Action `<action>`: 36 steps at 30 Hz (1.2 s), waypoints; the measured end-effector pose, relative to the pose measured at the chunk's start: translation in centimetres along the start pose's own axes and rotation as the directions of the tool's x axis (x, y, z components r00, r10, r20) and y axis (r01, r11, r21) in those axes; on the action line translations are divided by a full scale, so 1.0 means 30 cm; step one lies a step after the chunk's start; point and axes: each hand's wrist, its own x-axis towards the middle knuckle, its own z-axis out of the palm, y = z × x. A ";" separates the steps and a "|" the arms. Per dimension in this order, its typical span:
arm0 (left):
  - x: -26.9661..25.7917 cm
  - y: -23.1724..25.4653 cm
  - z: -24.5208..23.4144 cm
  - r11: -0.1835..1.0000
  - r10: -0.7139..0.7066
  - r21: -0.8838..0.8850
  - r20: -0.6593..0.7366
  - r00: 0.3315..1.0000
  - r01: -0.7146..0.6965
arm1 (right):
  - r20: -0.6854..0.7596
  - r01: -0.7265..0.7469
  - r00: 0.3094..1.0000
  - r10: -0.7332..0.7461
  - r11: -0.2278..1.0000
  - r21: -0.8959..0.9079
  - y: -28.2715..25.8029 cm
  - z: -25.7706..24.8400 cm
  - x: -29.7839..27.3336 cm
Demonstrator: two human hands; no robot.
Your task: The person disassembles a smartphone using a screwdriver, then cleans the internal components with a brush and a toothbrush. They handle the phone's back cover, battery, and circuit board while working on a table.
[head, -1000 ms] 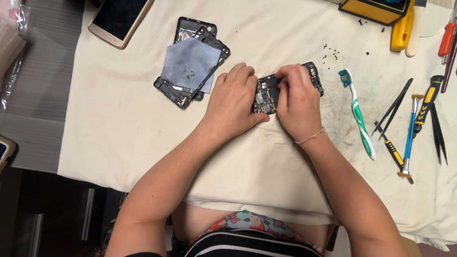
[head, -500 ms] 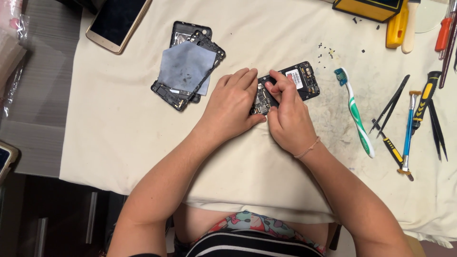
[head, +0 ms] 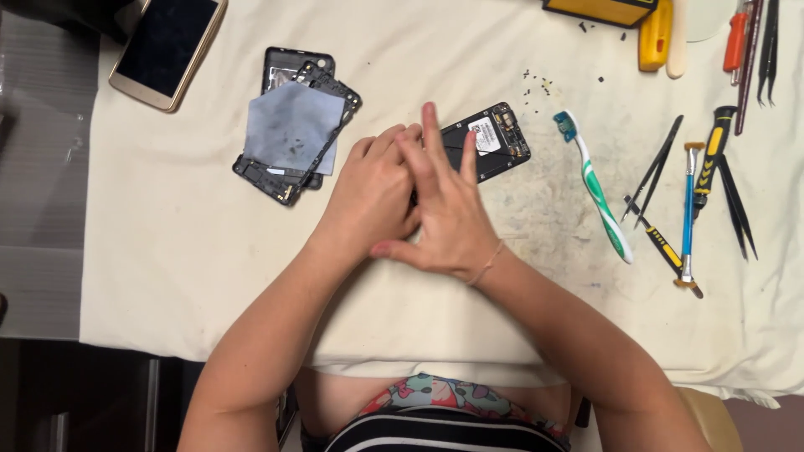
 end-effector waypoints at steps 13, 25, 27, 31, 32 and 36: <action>0.005 -0.014 -0.016 1.000 -0.007 0.003 -0.023 1.000 0.007 | -0.140 -0.110 0.967 0.215 0.840 0.531 -0.011 -0.013 0.004; 0.031 0.004 -0.077 0.996 -0.048 0.083 0.101 0.994 0.040 | -0.444 -0.374 0.857 0.261 0.908 -0.187 0.256 -0.232 -0.243; 0.026 -0.012 -0.087 0.998 -0.035 -0.052 0.054 0.998 0.038 | -0.529 -0.550 0.786 0.319 0.752 -0.363 0.300 -0.253 -0.327; 0.019 -0.038 -0.076 0.992 -0.047 -0.115 0.035 0.998 0.050 | -0.543 -0.604 0.763 0.351 0.686 -0.406 0.340 -0.228 -0.402; 0.020 -0.040 -0.076 0.992 -0.049 -0.115 0.053 0.997 0.055 | -0.556 -0.585 0.768 0.317 0.700 -0.409 0.345 -0.219 -0.407; 0.020 -0.039 -0.073 0.989 -0.066 -0.124 0.069 0.995 0.074 | -0.583 -0.582 0.760 0.287 0.700 -0.414 0.357 -0.198 -0.404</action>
